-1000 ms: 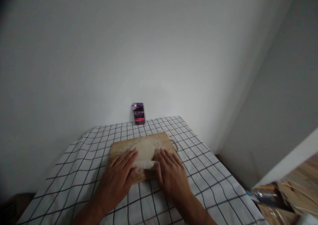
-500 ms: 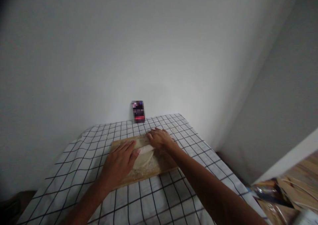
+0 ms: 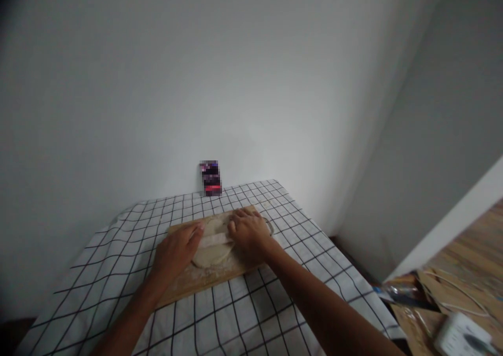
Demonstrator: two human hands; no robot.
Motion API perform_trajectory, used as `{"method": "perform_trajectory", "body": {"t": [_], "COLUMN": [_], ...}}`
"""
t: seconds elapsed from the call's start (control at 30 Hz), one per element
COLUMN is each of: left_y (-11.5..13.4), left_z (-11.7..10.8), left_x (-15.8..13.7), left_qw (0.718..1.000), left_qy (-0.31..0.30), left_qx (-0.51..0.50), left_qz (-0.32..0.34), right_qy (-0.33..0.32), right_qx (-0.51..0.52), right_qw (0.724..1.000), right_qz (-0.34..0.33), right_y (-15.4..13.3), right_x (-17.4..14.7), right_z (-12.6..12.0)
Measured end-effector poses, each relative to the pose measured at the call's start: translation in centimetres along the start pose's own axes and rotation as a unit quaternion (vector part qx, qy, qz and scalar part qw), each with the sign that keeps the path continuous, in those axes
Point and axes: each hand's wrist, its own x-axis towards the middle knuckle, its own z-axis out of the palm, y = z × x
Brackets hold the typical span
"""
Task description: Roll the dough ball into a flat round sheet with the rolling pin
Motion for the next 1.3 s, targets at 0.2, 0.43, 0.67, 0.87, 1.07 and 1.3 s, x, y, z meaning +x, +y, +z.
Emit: {"method": "perform_trajectory", "body": {"t": [0.2, 0.43, 0.67, 0.87, 1.07, 1.3], "left_y": [-0.2, -1.0, -1.7, -1.5, -1.8, -1.8], "left_z": [0.4, 1.3, 2.0, 0.9, 0.0, -0.2], "left_x": [-0.8, -4.1, -6.8, -2.4, 0.9, -0.1], "left_qw": [0.997, 0.985, 0.984, 0.995, 0.998, 0.996], "left_qy": [0.032, 0.11, 0.127, 0.062, 0.019, 0.037], "left_qx": [0.013, 0.02, 0.009, 0.032, 0.05, 0.038], "left_qz": [0.073, 0.134, 0.127, 0.073, 0.025, 0.074], "right_qy": [0.037, 0.076, 0.033, -0.007, -0.044, -0.054], "right_qx": [-0.004, 0.039, 0.061, 0.005, -0.007, -0.009], "right_qw": [0.998, 0.993, 0.994, 1.0, 0.999, 0.998], "right_qz": [0.055, 0.086, 0.089, 0.027, 0.01, -0.014], "right_y": [-2.1, -3.7, -3.5, -2.4, -1.4, -1.4], "right_x": [-2.7, -5.9, -4.7, 0.9, 5.1, 3.1], "right_z": [-0.2, 0.3, 0.0, -1.3, -0.8, -1.7]}}
